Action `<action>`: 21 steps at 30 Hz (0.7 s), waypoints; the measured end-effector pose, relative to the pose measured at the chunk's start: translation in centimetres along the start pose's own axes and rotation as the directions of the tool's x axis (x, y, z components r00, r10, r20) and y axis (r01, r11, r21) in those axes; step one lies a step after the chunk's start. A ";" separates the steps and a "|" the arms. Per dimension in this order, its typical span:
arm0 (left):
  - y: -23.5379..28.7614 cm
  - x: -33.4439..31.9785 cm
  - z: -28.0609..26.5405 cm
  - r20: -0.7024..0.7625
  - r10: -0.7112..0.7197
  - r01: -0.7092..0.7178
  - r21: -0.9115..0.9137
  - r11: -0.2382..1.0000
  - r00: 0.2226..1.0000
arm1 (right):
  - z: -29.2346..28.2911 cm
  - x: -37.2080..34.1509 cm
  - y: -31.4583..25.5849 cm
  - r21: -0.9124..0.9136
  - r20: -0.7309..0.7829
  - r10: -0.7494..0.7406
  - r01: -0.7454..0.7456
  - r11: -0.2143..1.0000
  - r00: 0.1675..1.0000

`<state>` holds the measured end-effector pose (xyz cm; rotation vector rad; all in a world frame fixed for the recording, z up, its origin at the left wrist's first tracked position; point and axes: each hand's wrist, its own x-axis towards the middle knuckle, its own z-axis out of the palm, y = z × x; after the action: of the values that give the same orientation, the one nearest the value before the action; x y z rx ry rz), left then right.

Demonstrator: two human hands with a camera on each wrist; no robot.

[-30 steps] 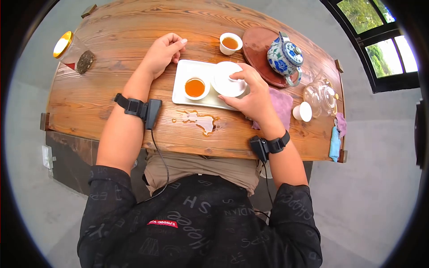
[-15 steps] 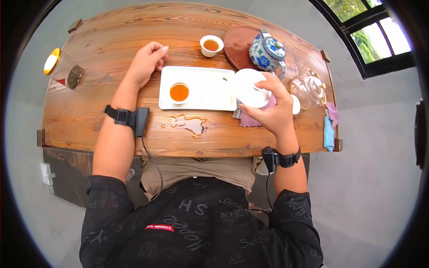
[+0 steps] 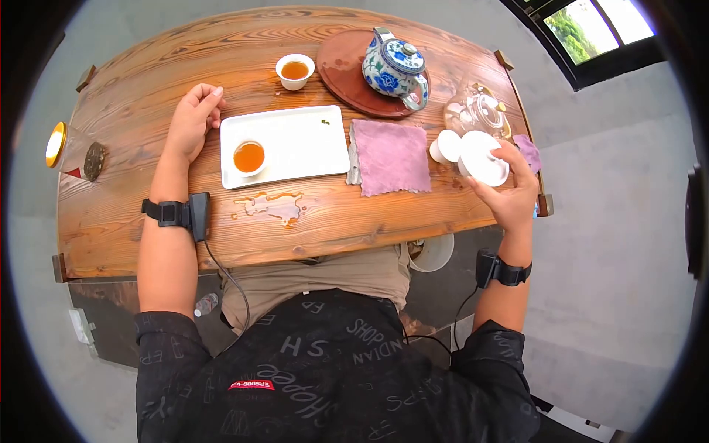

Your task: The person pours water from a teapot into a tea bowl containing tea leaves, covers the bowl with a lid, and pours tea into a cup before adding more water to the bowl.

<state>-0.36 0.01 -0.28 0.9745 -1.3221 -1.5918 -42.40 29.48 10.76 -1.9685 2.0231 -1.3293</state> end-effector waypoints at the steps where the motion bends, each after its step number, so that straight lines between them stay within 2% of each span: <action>1: 0.0 0.0 0.0 -0.005 -0.002 0.002 0.006 1.000 1.000 | -0.3 -0.1 0.3 0.021 0.002 0.026 -0.026 0.999 1.000; 8: -0.3 0.1 -0.3 0.030 0.013 -0.014 0.011 1.000 0.999 | -0.9 0.8 -0.2 -0.121 0.086 0.063 -0.052 0.991 0.994; 10: -0.2 0.0 -0.1 0.016 0.011 -0.011 0.005 1.000 1.000 | -0.9 1.2 -0.3 -0.132 0.140 0.165 -0.147 0.980 0.976; 14: 0.0 -0.1 0.1 0.005 0.016 -0.016 -0.001 1.000 1.000 | -0.8 2.2 0.1 -0.194 0.191 0.180 -0.143 0.971 0.965; 16: 0.0 -0.1 0.1 0.003 0.012 -0.012 0.001 1.000 1.000 | -0.9 2.6 0.2 -0.249 0.231 0.237 -0.178 0.952 0.944; 21: -0.1 0.0 0.0 -0.003 0.006 -0.006 0.013 1.000 1.000 | -1.2 4.0 -0.4 -0.340 0.305 0.218 -0.107 0.934 0.927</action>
<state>-0.33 0.02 -0.36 0.9793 -1.3339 -1.5782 -43.55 26.94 13.86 -1.9156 2.2684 -0.6050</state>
